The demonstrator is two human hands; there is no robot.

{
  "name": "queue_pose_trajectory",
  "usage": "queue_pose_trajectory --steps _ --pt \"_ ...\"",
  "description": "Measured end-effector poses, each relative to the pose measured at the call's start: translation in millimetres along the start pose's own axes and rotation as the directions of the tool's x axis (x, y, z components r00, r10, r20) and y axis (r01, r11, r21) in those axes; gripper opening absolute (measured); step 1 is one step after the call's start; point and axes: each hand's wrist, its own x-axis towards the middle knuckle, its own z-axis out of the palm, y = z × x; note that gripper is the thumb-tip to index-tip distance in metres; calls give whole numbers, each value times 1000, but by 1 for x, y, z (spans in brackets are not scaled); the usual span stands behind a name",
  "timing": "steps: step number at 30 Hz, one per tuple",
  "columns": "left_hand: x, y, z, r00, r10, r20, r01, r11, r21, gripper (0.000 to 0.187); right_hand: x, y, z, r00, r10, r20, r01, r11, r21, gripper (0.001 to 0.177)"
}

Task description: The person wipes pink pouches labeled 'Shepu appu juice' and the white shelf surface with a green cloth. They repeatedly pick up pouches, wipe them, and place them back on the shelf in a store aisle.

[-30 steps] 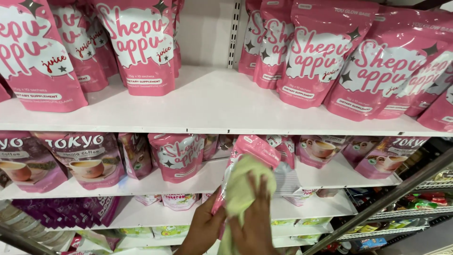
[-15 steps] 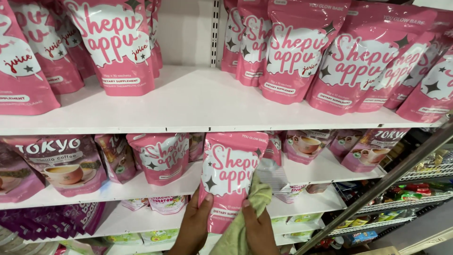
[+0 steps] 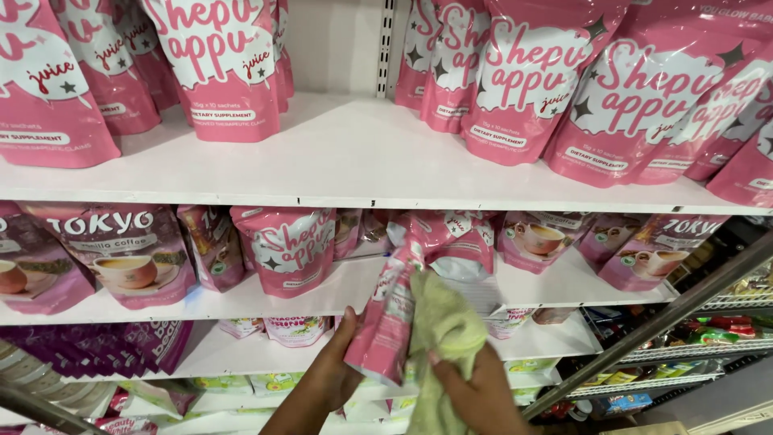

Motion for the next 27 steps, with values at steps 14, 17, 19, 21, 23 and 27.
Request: queue_pose_trajectory --steps 14,17,19,21,23,27 --pt "8 -25 -66 967 -201 156 243 913 -327 66 -6 -14 77 854 -518 41 494 785 -373 75" --pt "11 -49 -98 959 -215 186 258 932 -253 56 11 -44 63 706 -670 230 663 510 -548 73" --pt "7 -50 -89 953 -214 214 259 942 -212 49 29 -71 46 683 -680 268 721 569 -395 79" --pt "0 -34 -55 935 -355 3 347 911 -222 62 48 -84 35 819 -546 177 569 734 -371 82" --pt "-5 -31 -44 943 -334 4 329 927 -182 62 61 -61 37 864 -498 74 496 815 -300 77" --pt "-13 -13 -4 985 -129 113 136 989 -56 62 54 -16 57 980 110 -167 -61 959 278 51"
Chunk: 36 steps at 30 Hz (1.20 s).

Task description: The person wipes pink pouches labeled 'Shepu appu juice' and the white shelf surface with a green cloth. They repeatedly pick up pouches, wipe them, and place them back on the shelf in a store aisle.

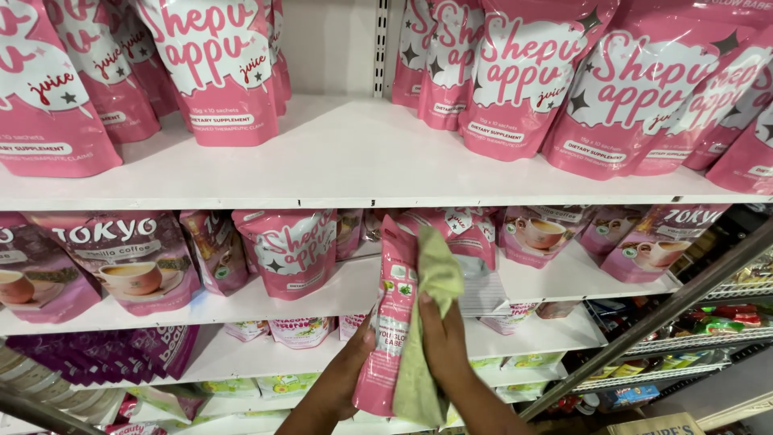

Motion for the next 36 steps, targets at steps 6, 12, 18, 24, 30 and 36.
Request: queue_pose_trajectory --steps 6,12,18,24,30,36 --pt "4 8 2 976 195 -96 -131 882 452 66 -68 50 20 999 -29 -17 29 1000 10 51" --pt "3 -18 20 901 427 73 -179 213 961 76 -39 10 7 978 -202 -51 194 973 -127 25" --pt "-19 7 68 791 537 292 -210 -209 955 89 3 -25 -29 960 120 -252 -84 985 152 13" --pt "-13 9 44 734 642 222 -287 -3 958 96 14 -51 -53 901 297 -317 -196 929 314 14" --pt "-9 -10 33 986 107 -127 -65 953 297 64 10 4 -52 925 -69 -374 36 995 -93 27" --pt "8 -23 -1 895 388 -218 -200 788 583 51 -35 -36 -8 874 -458 162 463 685 -562 64"
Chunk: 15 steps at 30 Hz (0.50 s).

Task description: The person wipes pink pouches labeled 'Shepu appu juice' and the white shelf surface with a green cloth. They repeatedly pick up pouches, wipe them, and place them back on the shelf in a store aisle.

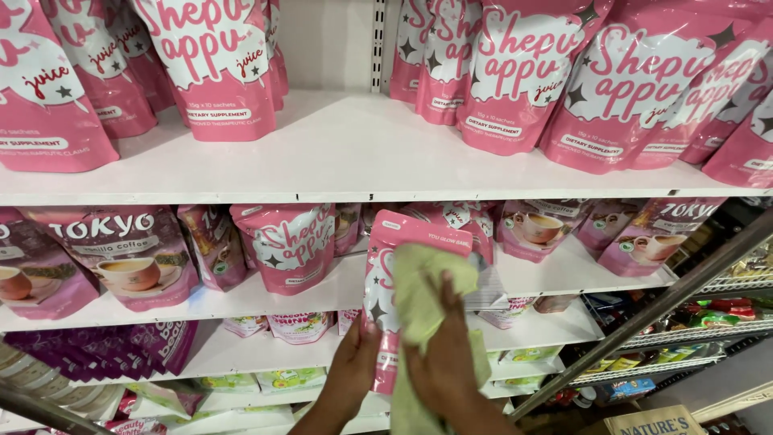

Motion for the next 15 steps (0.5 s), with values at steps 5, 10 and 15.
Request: queue_pose_trajectory --steps 5,10,15 --pt "4 -40 -32 994 -100 -40 101 994 45 48 -33 -8 17 936 -227 271 281 943 -181 62" --pt "-10 -29 -5 996 56 73 -56 998 5 52 3 -14 -4 913 -182 365 282 927 -245 57" --pt "-33 34 26 984 -166 -59 172 829 532 48 27 4 -19 996 -56 62 67 979 -190 63"
